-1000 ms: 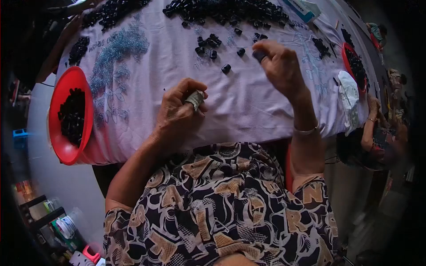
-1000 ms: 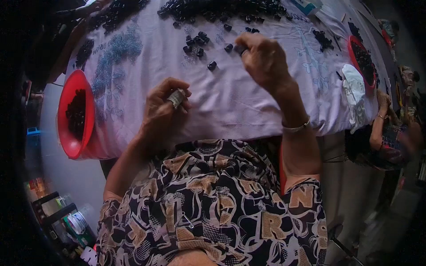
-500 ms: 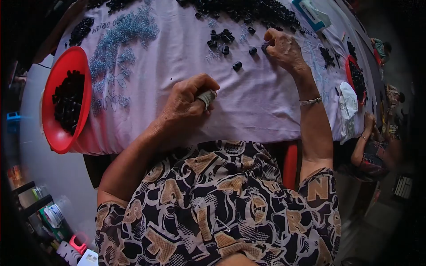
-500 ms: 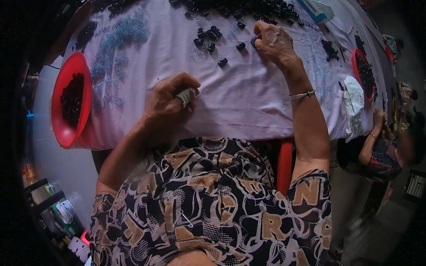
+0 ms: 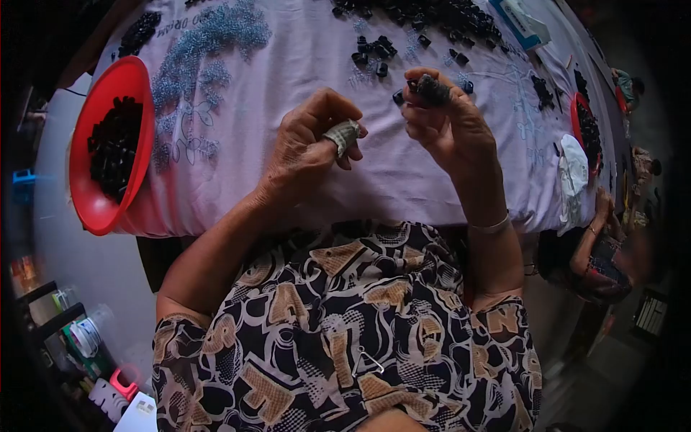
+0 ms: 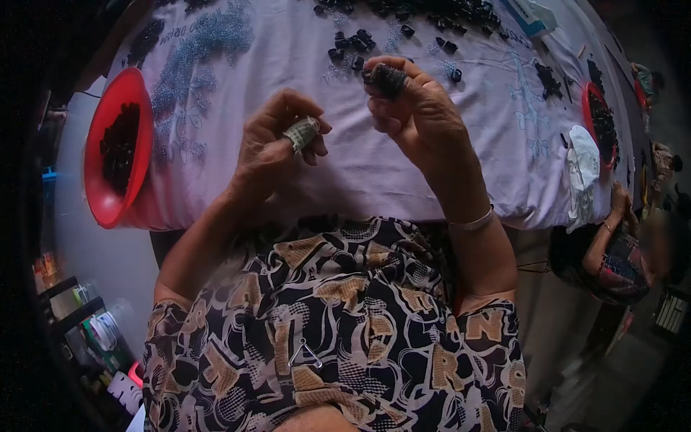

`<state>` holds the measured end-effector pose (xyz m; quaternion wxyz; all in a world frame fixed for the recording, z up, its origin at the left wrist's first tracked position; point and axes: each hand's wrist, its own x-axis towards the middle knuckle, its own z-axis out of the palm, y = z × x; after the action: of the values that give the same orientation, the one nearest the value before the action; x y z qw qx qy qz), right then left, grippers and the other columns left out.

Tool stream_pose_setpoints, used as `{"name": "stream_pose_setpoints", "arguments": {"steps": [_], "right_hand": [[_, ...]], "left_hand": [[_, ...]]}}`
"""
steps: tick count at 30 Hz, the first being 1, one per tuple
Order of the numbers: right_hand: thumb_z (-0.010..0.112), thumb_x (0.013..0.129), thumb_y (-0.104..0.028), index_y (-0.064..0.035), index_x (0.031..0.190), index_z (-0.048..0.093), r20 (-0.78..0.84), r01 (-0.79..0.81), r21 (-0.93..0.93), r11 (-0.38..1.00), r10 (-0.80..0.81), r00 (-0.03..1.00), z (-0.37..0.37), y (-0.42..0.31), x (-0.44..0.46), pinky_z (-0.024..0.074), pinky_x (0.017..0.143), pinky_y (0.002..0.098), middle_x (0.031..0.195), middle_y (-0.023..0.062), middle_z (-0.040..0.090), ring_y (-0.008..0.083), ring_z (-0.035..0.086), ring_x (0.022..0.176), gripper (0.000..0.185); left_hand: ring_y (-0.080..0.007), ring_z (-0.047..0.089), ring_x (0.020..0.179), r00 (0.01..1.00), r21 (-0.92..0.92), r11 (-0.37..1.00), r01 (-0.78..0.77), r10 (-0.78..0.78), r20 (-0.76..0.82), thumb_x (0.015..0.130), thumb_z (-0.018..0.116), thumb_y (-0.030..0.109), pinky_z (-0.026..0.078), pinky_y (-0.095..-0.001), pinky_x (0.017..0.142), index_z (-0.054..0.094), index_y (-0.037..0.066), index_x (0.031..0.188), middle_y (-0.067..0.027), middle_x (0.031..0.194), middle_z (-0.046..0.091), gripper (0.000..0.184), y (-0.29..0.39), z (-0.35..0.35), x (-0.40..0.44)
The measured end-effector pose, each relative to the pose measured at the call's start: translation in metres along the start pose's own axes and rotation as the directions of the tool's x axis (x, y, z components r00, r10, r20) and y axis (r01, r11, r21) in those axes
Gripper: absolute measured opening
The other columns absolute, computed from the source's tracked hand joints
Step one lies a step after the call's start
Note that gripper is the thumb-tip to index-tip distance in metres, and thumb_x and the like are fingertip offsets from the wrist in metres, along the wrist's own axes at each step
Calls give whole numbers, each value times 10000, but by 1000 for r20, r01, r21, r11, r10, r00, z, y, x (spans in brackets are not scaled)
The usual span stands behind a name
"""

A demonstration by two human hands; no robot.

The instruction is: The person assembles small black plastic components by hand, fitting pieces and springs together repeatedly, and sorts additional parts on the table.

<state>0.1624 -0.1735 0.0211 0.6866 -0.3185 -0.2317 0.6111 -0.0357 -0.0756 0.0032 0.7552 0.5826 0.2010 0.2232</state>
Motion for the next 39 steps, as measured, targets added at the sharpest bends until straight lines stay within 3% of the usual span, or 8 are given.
{"name": "stream_pose_setpoints", "arguments": {"steps": [15, 17, 18, 25, 29, 31, 38, 39], "right_hand": [[607, 883, -106, -23, 1007, 570, -102, -64, -444, 894, 21, 995, 28, 31, -6, 446, 554, 188, 815, 37, 594, 62, 539, 645, 153], [572, 874, -49, -18, 984, 585, 44, 208, -906, 369, -406, 913, 23, 25, -7, 473, 595, 201, 794, 48, 600, 81, 579, 689, 114], [538, 863, -6, -12, 976, 588, 88, 232, -933, 275, -450, 889, 18, 16, -6, 488, 605, 213, 783, 62, 607, 97, 600, 703, 124], [534, 818, 13, 1, 1028, 611, -12, 57, -989, 140, -449, 894, -17, -8, 5, 531, 624, 257, 880, 117, 646, 146, 632, 719, 224], [552, 779, 11, -34, 1030, 626, 212, 169, -976, -140, -404, 890, -20, 7, 14, 534, 718, 334, 951, 147, 612, 251, 640, 809, 266], [555, 771, 15, -44, 999, 621, 290, 108, -884, -454, -354, 889, -17, 11, 14, 531, 714, 339, 929, 136, 596, 263, 634, 783, 244], [595, 779, -28, -35, 955, 578, 278, 114, -899, -422, -351, 894, -15, 10, 11, 523, 671, 355, 910, 126, 593, 247, 620, 768, 177], [606, 802, -58, -27, 961, 570, 187, 162, -981, -104, -332, 924, -8, 10, 9, 513, 627, 328, 879, 113, 599, 208, 609, 730, 166]], "left_hand": [[-49, 525, 698, 993, 30, 993, -114, 114, 20, 812, 526, -78, 441, -186, 586, 525, 25, 993, -18, 816, 550, 208, -1, 3, -2], [-58, 530, 694, 999, 34, 999, -34, 34, -10, 807, 505, -78, 449, -193, 592, 538, 18, 1002, -32, 836, 565, 220, 4, 3, -3], [-67, 536, 690, 998, 36, 998, 45, -44, -36, 802, 484, -79, 456, -199, 598, 551, 11, 1011, -45, 856, 581, 238, 6, 4, -2], [-95, 555, 703, 1000, 171, 985, 28, -29, 7, 771, 448, -99, 477, -214, 615, 582, 8, 1094, -83, 920, 601, 365, 2, 2, -1], [-104, 563, 706, 999, 333, 943, -6, 18, -32, 793, 437, -97, 482, -219, 624, 574, -10, 1103, -89, 907, 588, 350, 3, 9, -1], [-107, 565, 705, 998, 320, 947, -6, 26, -58, 798, 435, -97, 485, -222, 624, 571, -14, 1103, -90, 907, 583, 344, 2, 8, -2], [-94, 566, 709, 999, 124, 991, 45, -44, -10, 757, 392, -75, 489, -222, 614, 572, 7, 1071, -87, 913, 579, 371, 2, -2, -1], [-91, 567, 707, 999, 116, 993, 36, -35, -7, 747, 382, -70, 489, -221, 607, 571, 12, 1065, -85, 906, 581, 379, 2, -2, -1]]}}
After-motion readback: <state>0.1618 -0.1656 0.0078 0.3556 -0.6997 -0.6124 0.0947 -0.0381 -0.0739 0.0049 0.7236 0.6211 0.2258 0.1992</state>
